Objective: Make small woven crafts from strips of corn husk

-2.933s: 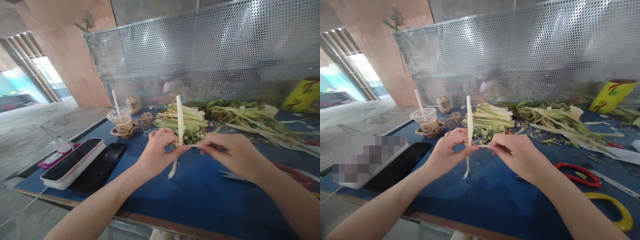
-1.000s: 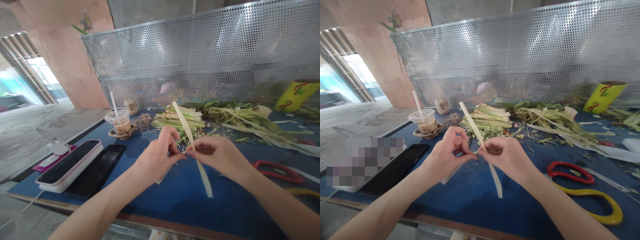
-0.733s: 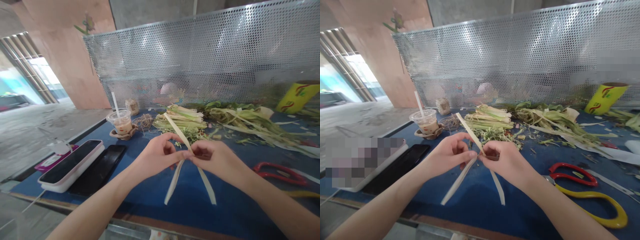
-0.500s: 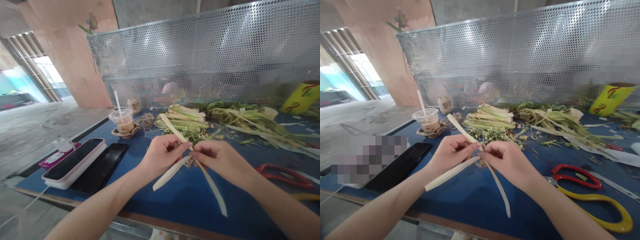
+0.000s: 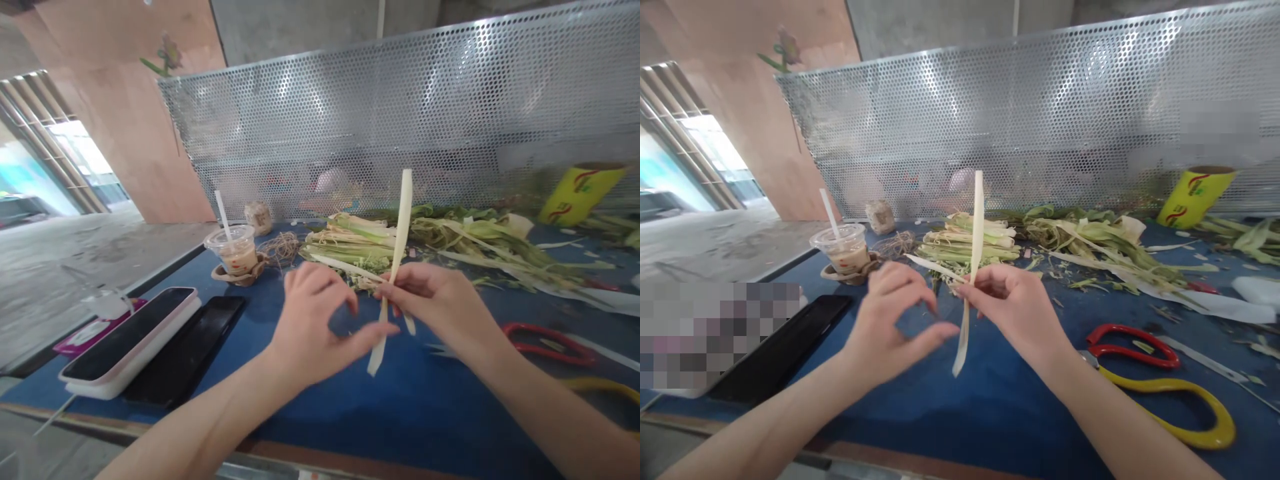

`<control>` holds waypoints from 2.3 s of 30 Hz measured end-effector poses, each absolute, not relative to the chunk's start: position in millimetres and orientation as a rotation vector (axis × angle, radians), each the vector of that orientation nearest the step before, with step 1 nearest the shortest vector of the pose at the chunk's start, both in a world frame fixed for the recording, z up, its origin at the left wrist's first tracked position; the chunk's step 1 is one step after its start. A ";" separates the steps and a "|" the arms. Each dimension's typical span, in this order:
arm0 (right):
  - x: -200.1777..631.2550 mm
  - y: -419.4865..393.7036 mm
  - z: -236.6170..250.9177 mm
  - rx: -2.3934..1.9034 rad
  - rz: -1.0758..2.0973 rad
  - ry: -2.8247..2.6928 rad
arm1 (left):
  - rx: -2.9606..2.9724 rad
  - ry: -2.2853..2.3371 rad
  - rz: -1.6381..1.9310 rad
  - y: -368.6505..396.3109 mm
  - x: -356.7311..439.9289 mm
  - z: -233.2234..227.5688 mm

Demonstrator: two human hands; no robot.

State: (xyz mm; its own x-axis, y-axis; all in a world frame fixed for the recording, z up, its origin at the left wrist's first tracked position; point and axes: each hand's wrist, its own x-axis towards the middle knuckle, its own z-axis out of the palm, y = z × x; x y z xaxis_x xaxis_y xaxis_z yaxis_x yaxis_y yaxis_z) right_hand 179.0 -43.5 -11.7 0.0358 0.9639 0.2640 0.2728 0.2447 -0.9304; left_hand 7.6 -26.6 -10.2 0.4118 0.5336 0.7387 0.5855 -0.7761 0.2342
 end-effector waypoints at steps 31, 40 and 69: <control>177.4 -36.5 -31.6 -0.893 1.358 -1.108 | -3.188 -1.661 -1.986 -21.7 17.2 -22.4; 176.4 -37.4 -30.0 -0.976 1.266 -1.291 | -3.067 -1.645 -2.157 -20.3 18.6 -20.3; 173.9 -43.6 -23.0 -1.150 0.819 -1.506 | -3.093 -1.696 -2.356 -15.9 21.4 -20.7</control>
State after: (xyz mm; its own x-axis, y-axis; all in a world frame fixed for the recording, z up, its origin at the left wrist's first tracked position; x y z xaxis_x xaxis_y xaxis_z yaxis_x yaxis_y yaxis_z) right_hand 173.9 -43.6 -23.0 -0.0166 0.9485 0.3163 0.2497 0.3103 -0.9173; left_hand 21.4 -15.9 -20.7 0.3193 0.9188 0.2321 -0.0712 -0.2210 0.9727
